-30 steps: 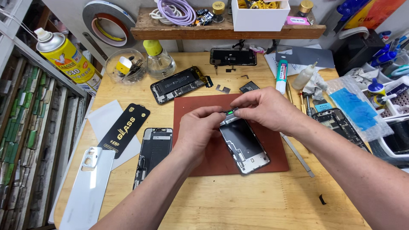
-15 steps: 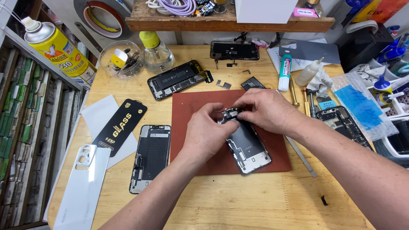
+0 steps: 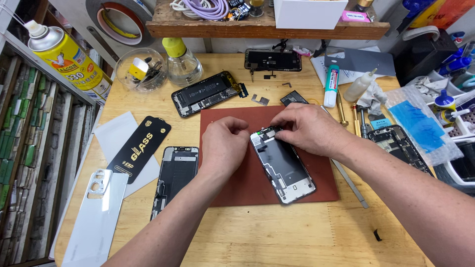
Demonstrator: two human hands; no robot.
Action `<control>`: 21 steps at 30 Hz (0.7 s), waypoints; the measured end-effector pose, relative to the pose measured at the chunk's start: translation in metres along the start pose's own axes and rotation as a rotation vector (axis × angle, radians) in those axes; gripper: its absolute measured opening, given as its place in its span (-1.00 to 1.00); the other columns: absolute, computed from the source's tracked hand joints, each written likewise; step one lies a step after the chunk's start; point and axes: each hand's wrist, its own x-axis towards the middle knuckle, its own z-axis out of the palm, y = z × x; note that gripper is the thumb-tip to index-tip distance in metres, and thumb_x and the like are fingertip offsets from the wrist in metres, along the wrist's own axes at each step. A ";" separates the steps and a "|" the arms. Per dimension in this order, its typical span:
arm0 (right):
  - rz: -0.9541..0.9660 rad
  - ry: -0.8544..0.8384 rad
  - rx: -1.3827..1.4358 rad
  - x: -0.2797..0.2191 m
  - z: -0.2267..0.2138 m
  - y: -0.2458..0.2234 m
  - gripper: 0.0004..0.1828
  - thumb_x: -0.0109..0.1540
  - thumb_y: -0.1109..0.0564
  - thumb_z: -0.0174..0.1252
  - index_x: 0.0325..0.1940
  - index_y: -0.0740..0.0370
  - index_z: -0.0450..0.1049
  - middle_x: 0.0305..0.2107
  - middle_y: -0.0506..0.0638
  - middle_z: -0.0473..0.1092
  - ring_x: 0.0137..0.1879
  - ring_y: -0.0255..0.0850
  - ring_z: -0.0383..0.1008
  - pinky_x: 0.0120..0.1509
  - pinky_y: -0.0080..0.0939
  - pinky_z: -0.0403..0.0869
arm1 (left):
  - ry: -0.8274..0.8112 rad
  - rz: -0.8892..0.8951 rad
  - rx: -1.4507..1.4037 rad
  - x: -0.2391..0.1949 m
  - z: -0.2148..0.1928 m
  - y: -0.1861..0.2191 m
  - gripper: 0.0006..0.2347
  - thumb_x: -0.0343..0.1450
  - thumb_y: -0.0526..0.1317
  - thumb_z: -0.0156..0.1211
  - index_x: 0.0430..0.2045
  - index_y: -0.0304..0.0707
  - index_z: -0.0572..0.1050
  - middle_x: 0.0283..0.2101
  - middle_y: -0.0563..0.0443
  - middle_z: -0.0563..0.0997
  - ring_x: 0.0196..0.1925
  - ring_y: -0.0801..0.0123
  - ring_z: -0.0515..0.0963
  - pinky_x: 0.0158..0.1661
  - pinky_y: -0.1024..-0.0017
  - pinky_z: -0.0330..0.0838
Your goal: The person disassembles and reassembles two smartphones on a workbench. They use a screwdriver to remove screws, a metal spudger to pry open the frames, and tweezers to handle small components. The person applies adhesive to the phone frame and secures internal parts before closing the device.
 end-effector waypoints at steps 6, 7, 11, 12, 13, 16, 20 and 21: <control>-0.002 0.015 -0.011 -0.002 0.001 0.000 -0.75 0.14 0.09 0.31 -0.11 0.12 0.63 -0.20 -0.03 0.53 -0.09 -0.13 0.58 0.05 -0.15 0.54 | -0.016 0.073 0.038 0.008 0.008 0.001 -0.86 0.31 -0.27 0.28 -0.34 -0.21 0.70 -0.32 -0.09 0.74 -0.25 0.28 0.75 -0.12 0.35 0.58; 0.006 0.011 -0.025 -0.002 0.002 0.000 -0.76 0.15 0.08 0.31 -0.11 0.13 0.62 -0.20 -0.03 0.52 -0.09 -0.12 0.58 0.05 -0.15 0.54 | -0.021 0.074 0.035 0.009 0.009 0.001 -0.86 0.31 -0.28 0.28 -0.34 -0.21 0.70 -0.32 -0.08 0.74 -0.25 0.28 0.75 -0.13 0.34 0.58; -0.043 0.030 -0.045 -0.001 0.001 0.003 -0.78 0.17 0.09 0.30 -0.12 0.14 0.62 -0.20 -0.02 0.53 -0.06 -0.09 0.57 0.06 -0.12 0.53 | -0.024 0.086 0.049 0.012 0.012 0.002 -0.85 0.31 -0.28 0.27 -0.32 -0.20 0.71 -0.31 -0.08 0.74 -0.24 0.28 0.74 -0.13 0.34 0.58; -0.055 0.031 -0.054 -0.001 0.001 0.003 -0.78 0.17 0.09 0.30 -0.11 0.14 0.62 -0.19 -0.02 0.53 -0.06 -0.07 0.57 0.05 -0.10 0.53 | -0.030 0.089 0.059 0.013 0.012 0.002 -0.85 0.31 -0.28 0.26 -0.32 -0.19 0.71 -0.30 -0.07 0.74 -0.24 0.27 0.74 -0.13 0.34 0.58; -0.067 0.031 -0.063 0.000 0.001 0.004 -0.77 0.17 0.09 0.29 -0.11 0.14 0.62 -0.18 -0.01 0.53 -0.05 -0.05 0.56 0.05 -0.09 0.52 | -0.037 0.093 0.069 0.013 0.013 0.002 -0.85 0.32 -0.28 0.26 -0.31 -0.19 0.71 -0.30 -0.07 0.74 -0.24 0.27 0.74 -0.13 0.34 0.58; -0.088 0.024 -0.082 0.001 0.000 0.005 -0.77 0.18 0.08 0.28 -0.10 0.14 0.62 -0.18 0.00 0.53 -0.04 -0.04 0.56 0.05 -0.08 0.52 | -0.078 0.068 0.094 0.015 0.013 0.002 -0.84 0.30 -0.27 0.28 -0.31 -0.17 0.71 -0.30 -0.05 0.75 -0.23 0.28 0.75 -0.11 0.35 0.57; -0.079 0.021 -0.058 0.000 0.000 0.003 -0.74 0.16 0.08 0.29 -0.08 0.14 0.61 -0.19 0.00 0.53 -0.06 -0.04 0.56 0.04 -0.08 0.52 | -0.070 0.074 0.091 0.018 0.014 0.003 -0.84 0.30 -0.27 0.28 -0.32 -0.16 0.71 -0.30 -0.05 0.75 -0.22 0.28 0.75 -0.10 0.35 0.58; -0.076 0.029 -0.054 -0.001 -0.001 0.002 -0.73 0.15 0.08 0.30 -0.08 0.14 0.60 -0.18 0.01 0.52 -0.08 -0.03 0.56 0.04 -0.08 0.52 | -0.071 0.069 0.086 0.018 0.013 0.003 -0.84 0.29 -0.27 0.28 -0.32 -0.16 0.72 -0.30 -0.05 0.75 -0.22 0.29 0.75 -0.10 0.35 0.58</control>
